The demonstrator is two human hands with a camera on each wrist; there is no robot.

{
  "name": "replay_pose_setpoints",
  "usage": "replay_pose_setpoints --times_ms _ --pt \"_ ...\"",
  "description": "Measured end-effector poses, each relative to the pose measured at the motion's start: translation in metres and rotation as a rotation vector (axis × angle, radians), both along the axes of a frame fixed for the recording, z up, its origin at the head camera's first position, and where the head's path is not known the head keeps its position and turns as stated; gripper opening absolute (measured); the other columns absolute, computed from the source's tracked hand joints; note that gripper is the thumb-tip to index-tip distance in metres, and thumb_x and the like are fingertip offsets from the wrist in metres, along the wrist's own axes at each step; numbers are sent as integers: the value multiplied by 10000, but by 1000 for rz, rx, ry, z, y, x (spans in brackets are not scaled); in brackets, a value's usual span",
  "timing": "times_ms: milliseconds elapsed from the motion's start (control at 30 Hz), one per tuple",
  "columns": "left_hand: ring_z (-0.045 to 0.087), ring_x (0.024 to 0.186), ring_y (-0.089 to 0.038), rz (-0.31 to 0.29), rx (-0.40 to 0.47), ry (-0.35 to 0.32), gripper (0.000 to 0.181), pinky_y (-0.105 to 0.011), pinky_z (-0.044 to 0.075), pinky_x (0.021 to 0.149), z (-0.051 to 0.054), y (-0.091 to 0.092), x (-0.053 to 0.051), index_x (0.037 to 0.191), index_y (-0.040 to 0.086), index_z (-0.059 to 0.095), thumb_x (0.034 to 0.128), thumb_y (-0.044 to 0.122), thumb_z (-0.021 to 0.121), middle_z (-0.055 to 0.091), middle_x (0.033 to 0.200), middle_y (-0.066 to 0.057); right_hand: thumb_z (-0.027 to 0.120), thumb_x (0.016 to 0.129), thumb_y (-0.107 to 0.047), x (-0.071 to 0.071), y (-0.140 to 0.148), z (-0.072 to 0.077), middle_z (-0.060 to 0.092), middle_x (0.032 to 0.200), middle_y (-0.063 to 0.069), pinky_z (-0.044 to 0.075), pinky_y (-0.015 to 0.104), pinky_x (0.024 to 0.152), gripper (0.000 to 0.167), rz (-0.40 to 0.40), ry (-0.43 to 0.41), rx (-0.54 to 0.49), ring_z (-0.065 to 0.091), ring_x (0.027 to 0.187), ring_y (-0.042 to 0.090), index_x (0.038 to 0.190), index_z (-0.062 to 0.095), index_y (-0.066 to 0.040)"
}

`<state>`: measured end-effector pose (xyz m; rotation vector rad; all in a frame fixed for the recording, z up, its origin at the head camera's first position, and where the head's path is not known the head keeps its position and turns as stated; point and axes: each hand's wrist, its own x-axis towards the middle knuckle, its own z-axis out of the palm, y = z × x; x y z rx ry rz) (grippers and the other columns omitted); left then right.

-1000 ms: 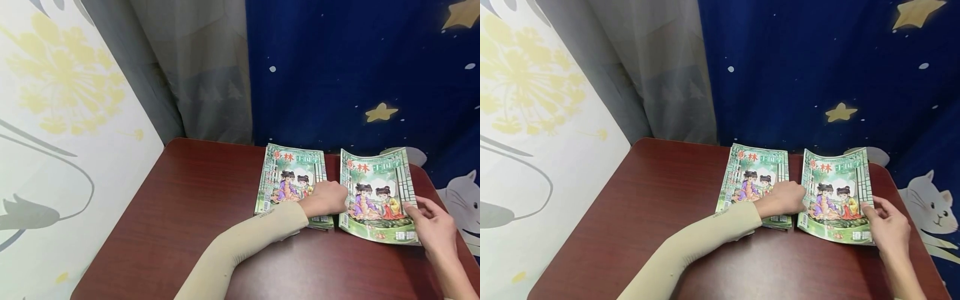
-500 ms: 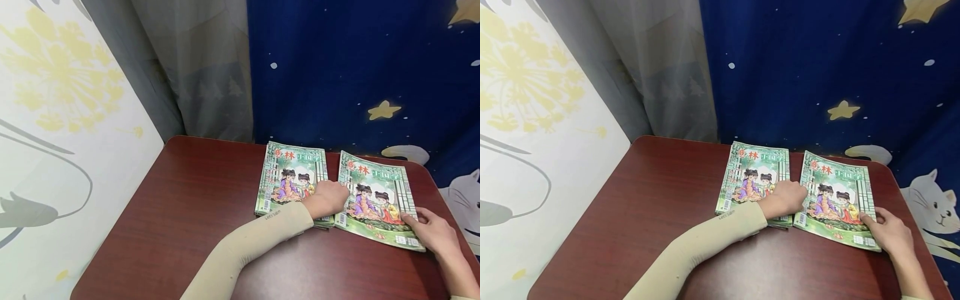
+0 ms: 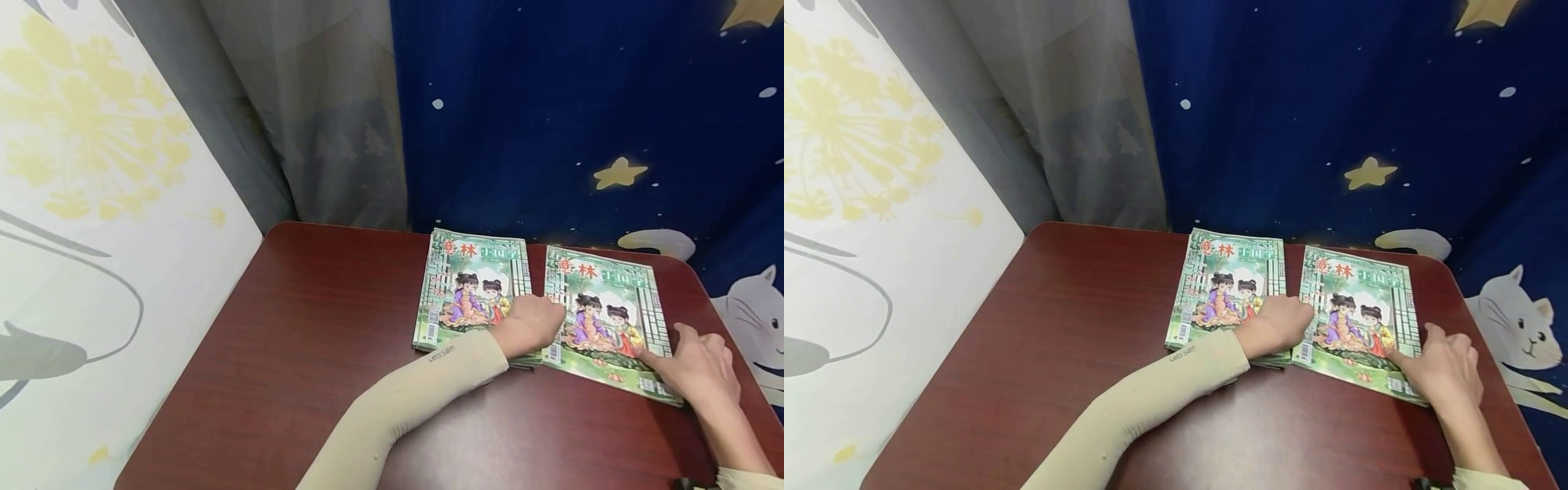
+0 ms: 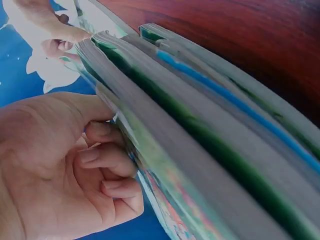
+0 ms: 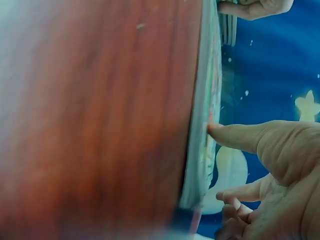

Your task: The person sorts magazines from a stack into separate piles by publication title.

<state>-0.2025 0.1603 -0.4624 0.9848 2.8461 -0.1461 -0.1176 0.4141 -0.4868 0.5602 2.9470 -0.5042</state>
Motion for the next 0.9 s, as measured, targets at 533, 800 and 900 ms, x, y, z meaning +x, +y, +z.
replay_pose_setpoints --times_ms 533,800,900 --pt "659 809 -90 155 334 -316 391 -256 534 737 5 -25 -12 1033 239 674 1023 619 583 711 921 73 758 941 -371 -1 -79 1 560 1078 301 366 531 770 691 241 325 -87 485 1017 472 1420 523 68" --pt "599 672 -85 196 483 -301 344 -251 481 613 19 -72 -9 1168 273 683 1031 578 604 661 789 78 724 997 -329 -4 -114 8 663 1100 220 352 454 808 542 321 454 -201 563 993 352 1405 594 4" --pt "555 602 -94 252 521 -315 367 -268 471 564 21 -98 -15 1039 220 662 1031 582 600 617 735 65 704 1012 -353 -6 -122 10 684 1102 203 376 466 793 544 347 448 -210 613 992 368 1417 590 -9"
